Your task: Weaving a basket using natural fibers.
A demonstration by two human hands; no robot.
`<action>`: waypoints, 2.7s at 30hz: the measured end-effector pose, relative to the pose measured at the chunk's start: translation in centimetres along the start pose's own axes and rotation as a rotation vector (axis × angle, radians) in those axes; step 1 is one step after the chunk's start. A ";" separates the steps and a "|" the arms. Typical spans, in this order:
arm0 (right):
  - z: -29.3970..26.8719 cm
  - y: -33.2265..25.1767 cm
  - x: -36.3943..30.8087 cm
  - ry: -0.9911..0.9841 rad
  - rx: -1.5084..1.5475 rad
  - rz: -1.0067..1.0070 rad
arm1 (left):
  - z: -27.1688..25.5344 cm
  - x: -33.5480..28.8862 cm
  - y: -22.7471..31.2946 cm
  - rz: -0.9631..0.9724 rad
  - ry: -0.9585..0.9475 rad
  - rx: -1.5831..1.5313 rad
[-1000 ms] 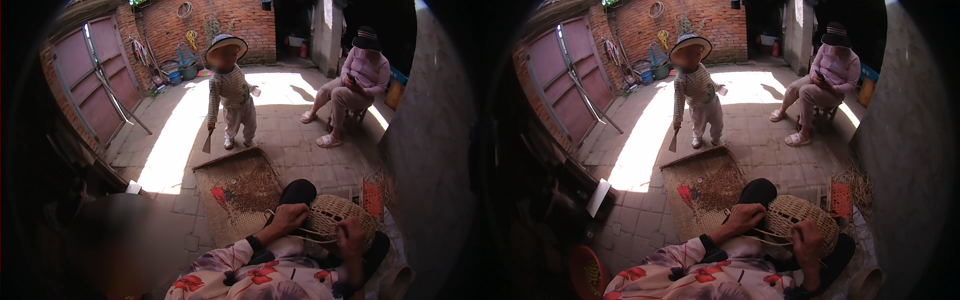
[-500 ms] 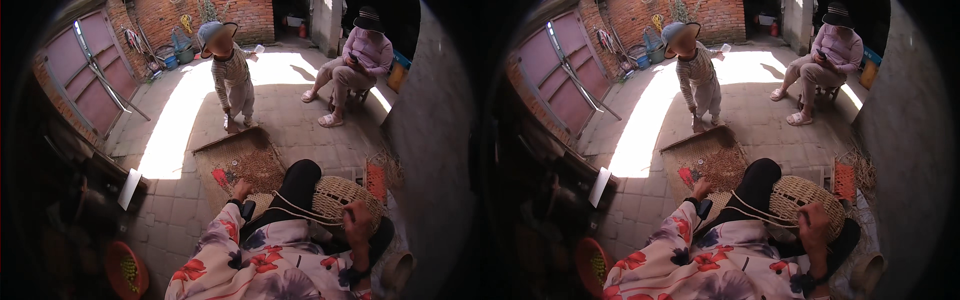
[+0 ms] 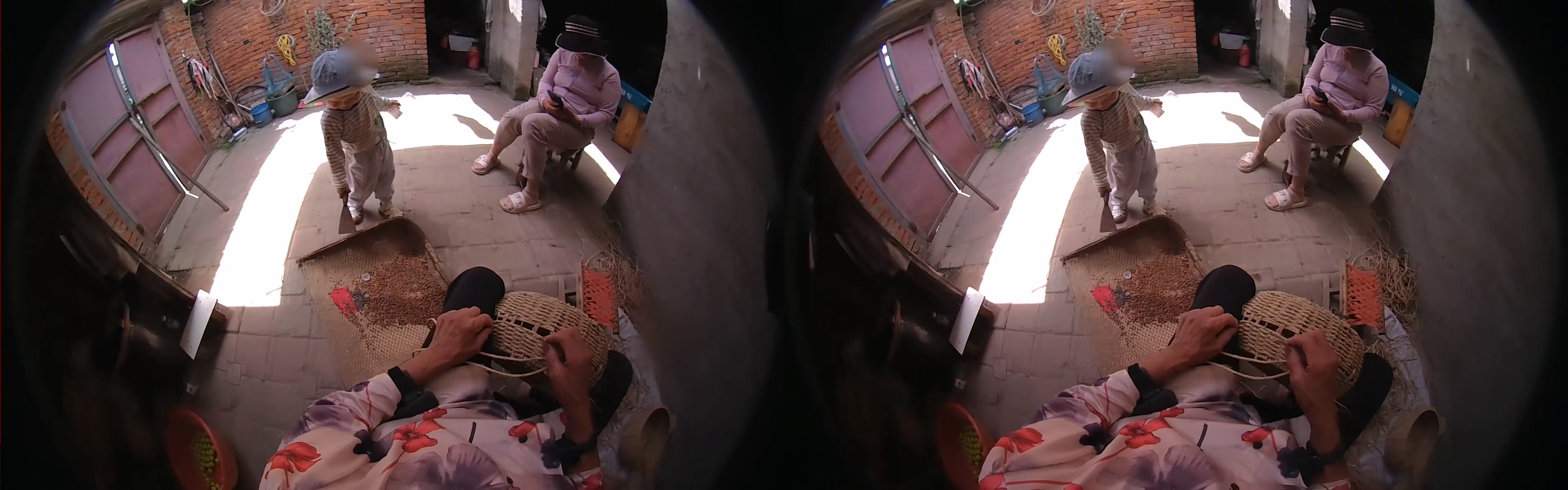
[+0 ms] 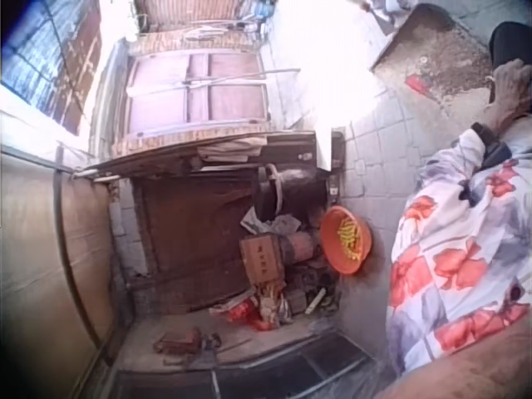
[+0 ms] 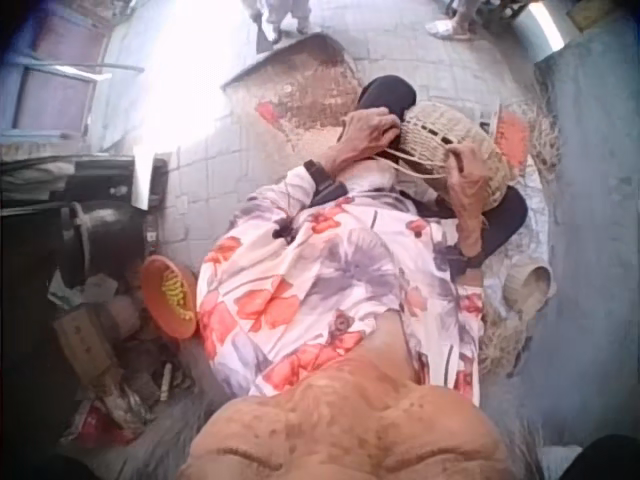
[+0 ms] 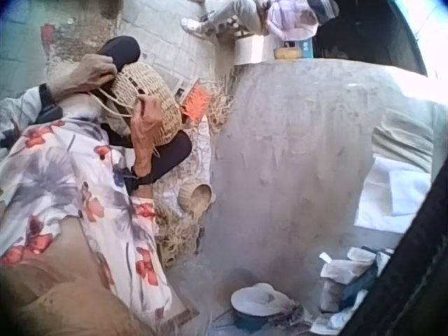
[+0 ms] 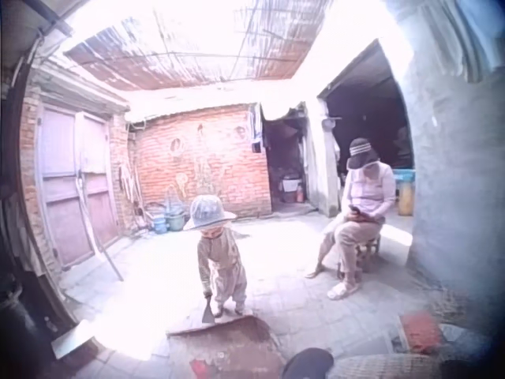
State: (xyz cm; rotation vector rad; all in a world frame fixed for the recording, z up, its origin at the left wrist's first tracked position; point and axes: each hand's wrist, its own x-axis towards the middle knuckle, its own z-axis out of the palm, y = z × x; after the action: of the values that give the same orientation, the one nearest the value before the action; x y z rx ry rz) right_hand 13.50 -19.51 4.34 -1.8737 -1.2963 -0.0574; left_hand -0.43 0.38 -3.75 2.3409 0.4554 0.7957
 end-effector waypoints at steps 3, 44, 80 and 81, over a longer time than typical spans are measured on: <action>-1.0 -0.1 2.0 0.018 0.215 0.085 | -0.7 -0.6 0.8 -0.002 -0.041 0.098; -1.1 -2.3 2.2 -0.147 -0.465 -0.130 | 3.0 2.8 7.0 0.268 0.030 -0.262; -0.1 -2.4 3.0 -0.140 0.181 0.533 | 1.0 4.8 4.3 0.438 0.000 -0.203; -0.1 -2.3 2.9 -0.137 0.179 0.535 | 1.9 4.6 4.7 0.405 0.013 -0.192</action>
State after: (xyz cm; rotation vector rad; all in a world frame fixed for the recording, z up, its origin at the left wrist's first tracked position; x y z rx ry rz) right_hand 13.12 -17.15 7.16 -2.0302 -0.8167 0.4586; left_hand 4.82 -1.71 0.07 2.2740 -0.0966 0.9905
